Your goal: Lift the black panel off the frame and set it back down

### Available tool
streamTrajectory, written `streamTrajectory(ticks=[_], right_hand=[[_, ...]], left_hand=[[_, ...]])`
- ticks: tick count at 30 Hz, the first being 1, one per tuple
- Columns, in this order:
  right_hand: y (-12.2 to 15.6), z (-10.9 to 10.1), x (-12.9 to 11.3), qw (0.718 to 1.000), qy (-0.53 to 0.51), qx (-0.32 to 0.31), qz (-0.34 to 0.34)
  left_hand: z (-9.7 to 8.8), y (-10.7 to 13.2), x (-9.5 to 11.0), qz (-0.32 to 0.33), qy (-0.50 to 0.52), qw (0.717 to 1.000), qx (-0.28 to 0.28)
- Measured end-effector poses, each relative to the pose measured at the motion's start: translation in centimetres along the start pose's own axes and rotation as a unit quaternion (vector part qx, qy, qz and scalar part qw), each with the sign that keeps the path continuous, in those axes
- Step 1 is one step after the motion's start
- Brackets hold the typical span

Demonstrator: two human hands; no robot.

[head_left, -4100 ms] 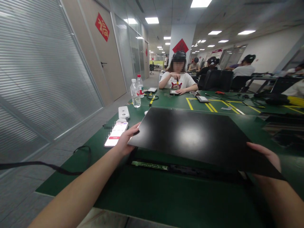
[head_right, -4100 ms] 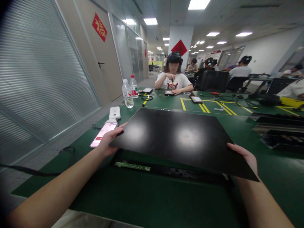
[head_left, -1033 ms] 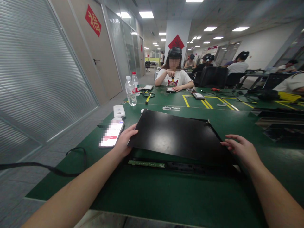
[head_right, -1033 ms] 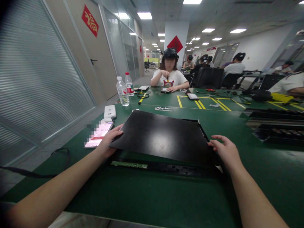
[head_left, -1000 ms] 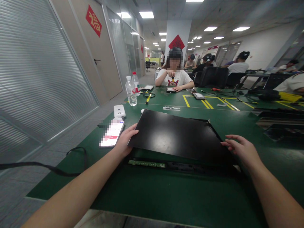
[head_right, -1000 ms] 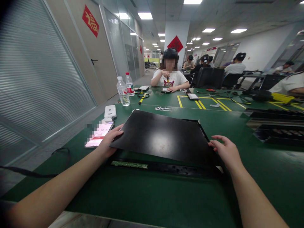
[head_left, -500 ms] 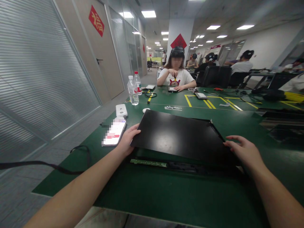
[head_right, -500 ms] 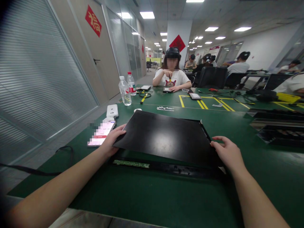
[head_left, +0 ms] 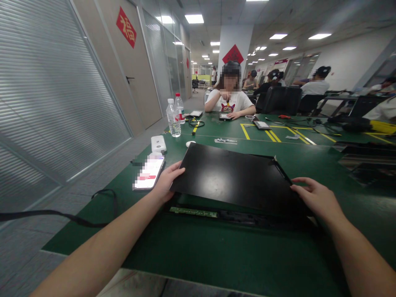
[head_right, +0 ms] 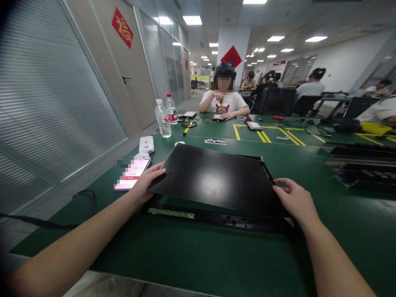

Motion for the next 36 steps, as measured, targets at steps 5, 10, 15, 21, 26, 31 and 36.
streamTrajectory(ticks=[5, 10, 15, 21, 26, 31, 36], right_hand=[[0.0, -0.2, 0.0, 1.0, -0.003, 0.008, -0.004], [-0.3, -0.1, 0.3, 1.0, -0.004, 0.009, -0.008], [-0.3, -0.1, 0.2, 1.0, -0.009, 0.011, -0.004], [-0.2, -0.2, 0.1, 1.0, -0.012, 0.014, -0.004], [-0.3, 0.0, 0.4, 1.0, -0.019, 0.004, 0.011], [-0.5, -0.1, 0.6, 1.0, -0.017, 0.015, -0.005], [-0.4, 0.0, 0.7, 1.0, -0.017, 0.005, 0.009]], left_hand=[[-0.2, 0.2, 0.5, 0.009, -0.041, 0.999, -0.001], [-0.9, 0.2, 1.0, 0.019, -0.082, 0.996, 0.018], [-1.6, 0.0, 1.6, 0.03, -0.193, 0.98, 0.04], [-2.3, -0.4, 2.2, 0.088, -0.277, 0.954, 0.071], [-2.7, -1.0, 1.5, 0.081, -0.363, 0.926, 0.058], [-3.0, -1.4, 1.4, 0.09, -0.436, 0.894, 0.056], [-2.8, -1.5, 1.3, 0.092, -0.488, 0.867, 0.036]])
Point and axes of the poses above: each hand's wrist, its own y-axis away from the middle knuckle, its own z-axis out of the palm, x = y × z, the point moved 7 cm from there along -y, towards the middle knuckle, and after that the axes turned 1 degree about -z, right-handed, at the moved point
